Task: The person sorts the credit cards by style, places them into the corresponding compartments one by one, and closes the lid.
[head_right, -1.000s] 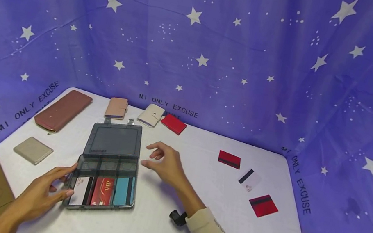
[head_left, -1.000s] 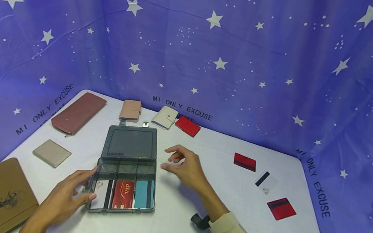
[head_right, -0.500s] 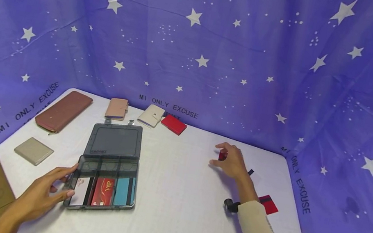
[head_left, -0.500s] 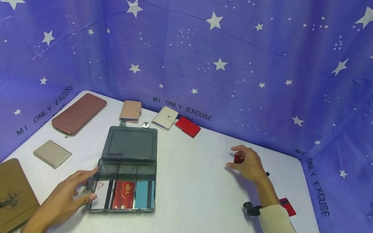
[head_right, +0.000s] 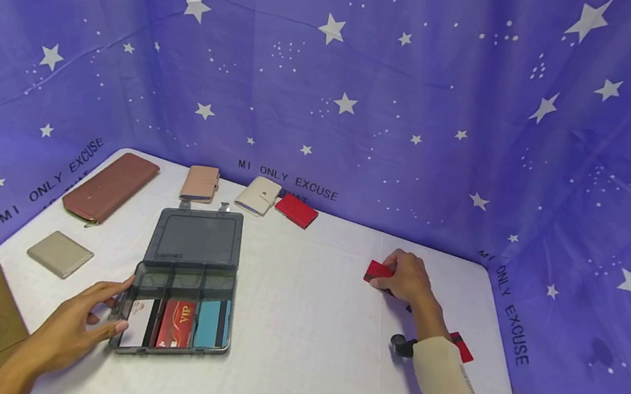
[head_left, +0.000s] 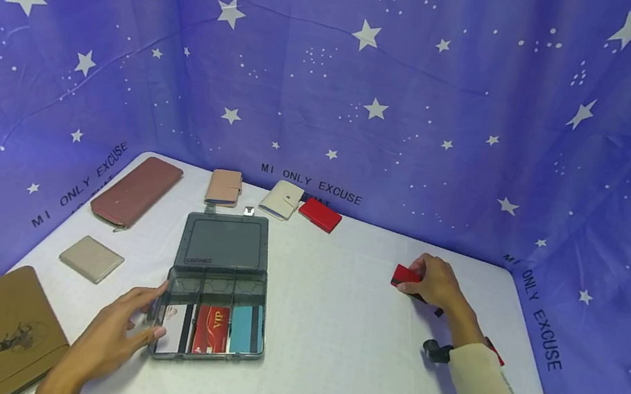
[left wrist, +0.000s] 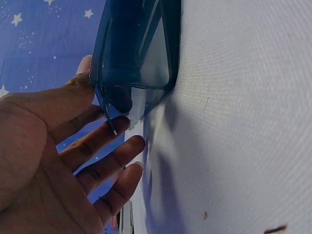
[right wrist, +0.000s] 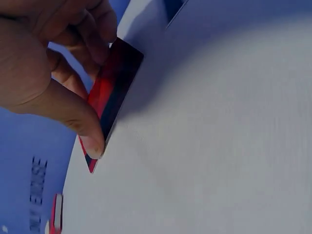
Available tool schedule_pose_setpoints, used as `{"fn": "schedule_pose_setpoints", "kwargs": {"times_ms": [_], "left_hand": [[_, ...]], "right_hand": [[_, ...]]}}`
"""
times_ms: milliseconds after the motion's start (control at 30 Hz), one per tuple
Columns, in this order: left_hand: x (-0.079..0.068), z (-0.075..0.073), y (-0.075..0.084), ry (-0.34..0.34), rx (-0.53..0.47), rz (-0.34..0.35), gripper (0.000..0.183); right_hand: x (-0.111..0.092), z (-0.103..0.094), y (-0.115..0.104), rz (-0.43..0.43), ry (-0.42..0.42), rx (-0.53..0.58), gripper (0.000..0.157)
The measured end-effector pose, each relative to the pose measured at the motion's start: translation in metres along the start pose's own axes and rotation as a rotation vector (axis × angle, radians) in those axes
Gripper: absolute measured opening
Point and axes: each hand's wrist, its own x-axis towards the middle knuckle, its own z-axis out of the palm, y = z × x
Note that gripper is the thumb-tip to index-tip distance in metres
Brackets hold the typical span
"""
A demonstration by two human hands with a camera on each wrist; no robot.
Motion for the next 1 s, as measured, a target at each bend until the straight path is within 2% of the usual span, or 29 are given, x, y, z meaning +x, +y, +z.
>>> {"fn": "schedule_pose_setpoints", "kwargs": {"times_ms": [233,333,533,633,767,1000], "left_hand": [[0.000,-0.001,0.001,-0.008,-0.002,-0.019,0.072],[0.000,0.000,0.001,-0.009,-0.006,-0.019,0.072],[0.000,0.000,0.001,-0.005,-0.008,-0.015,0.072],[0.000,-0.001,0.001,-0.002,-0.004,-0.014,0.072],[0.000,-0.001,0.001,-0.005,-0.011,-0.007,0.071],[0.000,0.000,0.001,0.000,-0.008,0.004,0.071]], "right_hand": [[-0.009,0.010,-0.040,-0.166,-0.060,0.073,0.016],[-0.015,0.016,-0.063,-0.239,-0.113,0.142,0.010],[-0.033,0.025,-0.113,-0.420,-0.224,0.281,0.032],[-0.043,0.035,-0.140,-0.480,-0.250,0.336,0.036],[-0.057,0.053,-0.175,-0.508,-0.247,0.410,0.036],[-0.079,0.092,-0.230,-0.494,-0.216,0.524,0.040]]}}
